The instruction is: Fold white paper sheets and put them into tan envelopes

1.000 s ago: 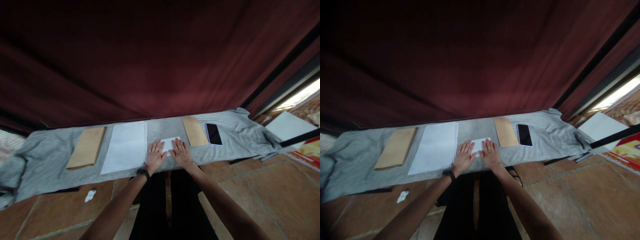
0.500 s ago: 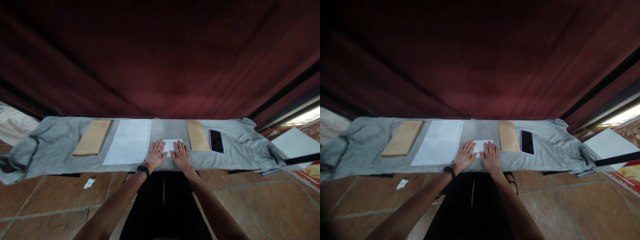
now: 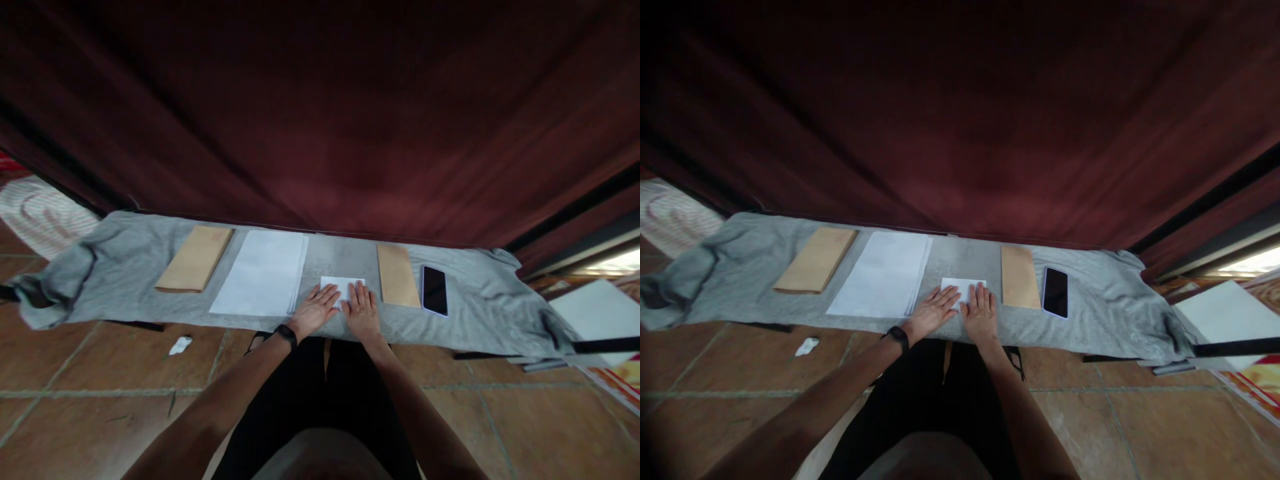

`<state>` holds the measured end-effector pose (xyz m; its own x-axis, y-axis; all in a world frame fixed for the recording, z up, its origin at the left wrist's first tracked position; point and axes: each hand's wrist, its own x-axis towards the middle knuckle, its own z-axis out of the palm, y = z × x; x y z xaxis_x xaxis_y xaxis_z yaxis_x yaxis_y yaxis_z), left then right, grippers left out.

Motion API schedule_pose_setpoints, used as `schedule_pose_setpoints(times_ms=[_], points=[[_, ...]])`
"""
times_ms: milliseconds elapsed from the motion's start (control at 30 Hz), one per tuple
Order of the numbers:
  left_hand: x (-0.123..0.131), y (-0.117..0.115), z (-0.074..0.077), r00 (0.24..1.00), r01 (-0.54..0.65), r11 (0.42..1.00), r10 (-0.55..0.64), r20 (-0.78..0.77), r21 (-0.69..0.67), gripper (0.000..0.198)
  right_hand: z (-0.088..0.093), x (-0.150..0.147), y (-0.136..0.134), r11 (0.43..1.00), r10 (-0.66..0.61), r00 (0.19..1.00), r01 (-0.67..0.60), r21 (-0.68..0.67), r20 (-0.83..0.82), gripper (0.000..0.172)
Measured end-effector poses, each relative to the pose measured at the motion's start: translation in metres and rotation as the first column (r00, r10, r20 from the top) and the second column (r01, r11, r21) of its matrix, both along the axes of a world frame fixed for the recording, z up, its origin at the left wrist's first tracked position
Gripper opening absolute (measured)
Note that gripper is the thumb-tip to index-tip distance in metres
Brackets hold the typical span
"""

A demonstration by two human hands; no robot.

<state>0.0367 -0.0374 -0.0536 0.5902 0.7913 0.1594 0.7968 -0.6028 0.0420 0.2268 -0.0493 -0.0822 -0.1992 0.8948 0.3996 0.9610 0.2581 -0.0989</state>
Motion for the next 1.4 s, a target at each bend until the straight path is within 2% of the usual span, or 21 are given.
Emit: schedule_pose_setpoints(times_ms=[300, 533, 767, 1000, 1233, 1400], points=[[0.007, -0.007, -0.001, 0.995, 0.0, 0.999, -0.005, -0.095, -0.054, 0.044, 0.001, 0.001, -0.002, 1.0, 0.002, 1.0, -0.002, -0.007, -0.003, 0.058], [0.009, -0.015, 0.009, 0.987, 0.054, 0.998, -0.058, -0.15, -0.031, 0.05, 0.003, -0.002, 0.001, 1.0, -0.008, 0.999, 0.007, -0.026, -0.051, 0.055], [0.017, -0.02, 0.009, 0.979, 0.028, 1.0, -0.025, -0.203, 0.009, 0.05, 0.01, -0.012, 0.005, 0.989, 0.12, 0.99, -0.125, -0.083, -0.068, 0.049], [0.017, -0.022, 0.009, 0.987, 0.002, 1.0, 0.001, -0.163, 0.016, 0.048, 0.01, -0.01, 0.001, 0.986, 0.123, 0.988, -0.133, -0.102, -0.095, 0.049], [0.015, -0.02, 0.008, 0.989, 0.021, 1.0, -0.021, -0.148, 0.002, 0.047, 0.011, -0.011, 0.011, 0.984, 0.098, 0.973, -0.127, -0.128, -0.21, 0.047], [0.013, -0.018, 0.011, 0.983, 0.037, 0.999, -0.037, -0.177, -0.005, 0.044, 0.01, -0.014, 0.009, 0.982, 0.126, 0.984, -0.142, -0.122, -0.13, 0.048]])
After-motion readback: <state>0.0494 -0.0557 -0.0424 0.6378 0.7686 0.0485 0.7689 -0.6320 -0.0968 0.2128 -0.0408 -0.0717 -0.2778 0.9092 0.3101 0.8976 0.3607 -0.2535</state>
